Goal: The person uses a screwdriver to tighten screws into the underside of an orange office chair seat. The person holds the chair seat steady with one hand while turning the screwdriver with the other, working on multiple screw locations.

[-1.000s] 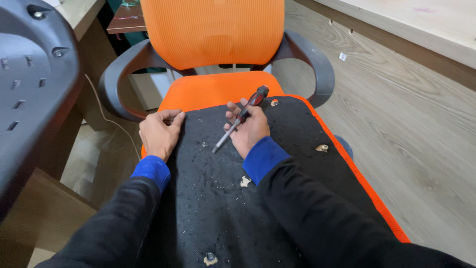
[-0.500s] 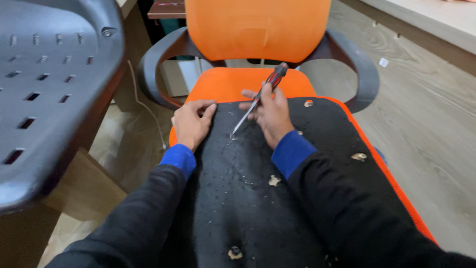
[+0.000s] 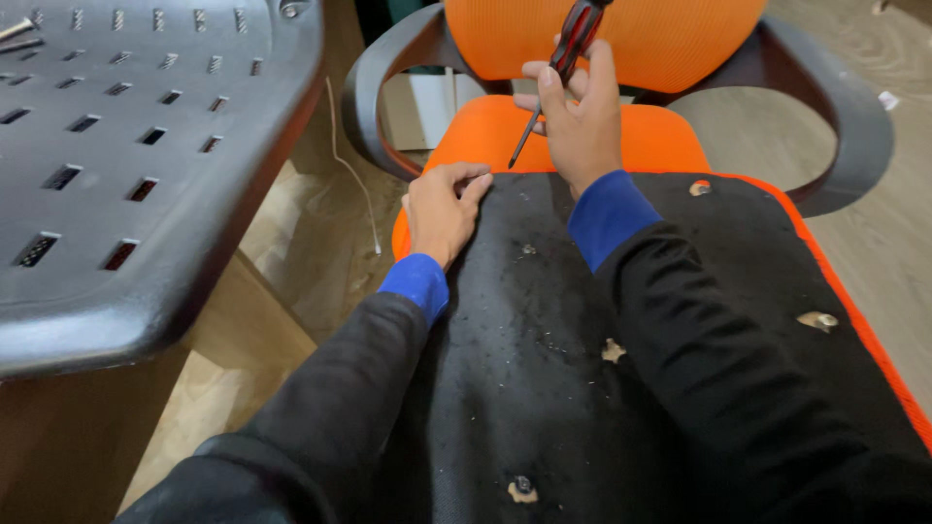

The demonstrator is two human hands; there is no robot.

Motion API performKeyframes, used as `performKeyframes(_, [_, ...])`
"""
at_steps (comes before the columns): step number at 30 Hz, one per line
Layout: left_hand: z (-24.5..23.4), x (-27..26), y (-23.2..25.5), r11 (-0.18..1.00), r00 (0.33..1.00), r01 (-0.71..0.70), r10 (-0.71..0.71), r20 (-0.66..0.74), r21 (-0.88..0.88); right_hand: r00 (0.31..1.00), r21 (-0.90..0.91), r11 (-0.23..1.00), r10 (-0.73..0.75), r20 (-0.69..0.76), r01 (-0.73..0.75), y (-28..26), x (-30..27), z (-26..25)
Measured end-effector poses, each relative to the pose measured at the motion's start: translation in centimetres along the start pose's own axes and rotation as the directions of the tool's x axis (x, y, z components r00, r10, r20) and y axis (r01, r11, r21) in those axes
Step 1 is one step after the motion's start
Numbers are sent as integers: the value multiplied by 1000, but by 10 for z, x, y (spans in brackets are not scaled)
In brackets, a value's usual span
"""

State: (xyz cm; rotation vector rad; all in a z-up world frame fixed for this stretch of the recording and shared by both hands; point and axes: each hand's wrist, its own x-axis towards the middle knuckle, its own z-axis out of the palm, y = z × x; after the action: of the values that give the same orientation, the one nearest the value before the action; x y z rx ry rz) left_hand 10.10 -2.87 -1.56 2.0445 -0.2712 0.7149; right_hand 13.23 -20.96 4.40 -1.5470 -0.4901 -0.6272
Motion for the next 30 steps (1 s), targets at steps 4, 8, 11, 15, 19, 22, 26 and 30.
performKeyframes(4, [-3,0,2,1000,1000,2,-2,7,-4,1000,58,998,-6,-14,7,-1,-12,13])
performKeyframes(8, [-5,0,6,995,994,103,-103,23,-16,1000,72,997,-23,-9,24,2,-23,17])
performKeyframes(11, [-5,0,8,990,991,130,-129,25,-56,999,81,996,40,-16,-38,5,-25,18])
performKeyframes(15, [-7,0,11,986,988,152,-150,35,-62,1000,48,999,-5,-8,5,1,-23,16])
performKeyframes(19, [-7,0,11,991,990,132,-130,50,-35,1000,58,998,-9,28,7,-3,-18,17])
performKeyframes(22, [-7,0,11,990,988,144,-143,53,-15,998,14,1000,-28,64,27,-8,-16,18])
performKeyframes(26, [-5,0,8,995,995,97,-96,33,-33,994,-60,995,-70,86,76,-14,-17,18])
performKeyframes(30, [-4,1,6,997,996,78,-77,33,-19,995,-67,996,-45,87,51,-17,-17,19])
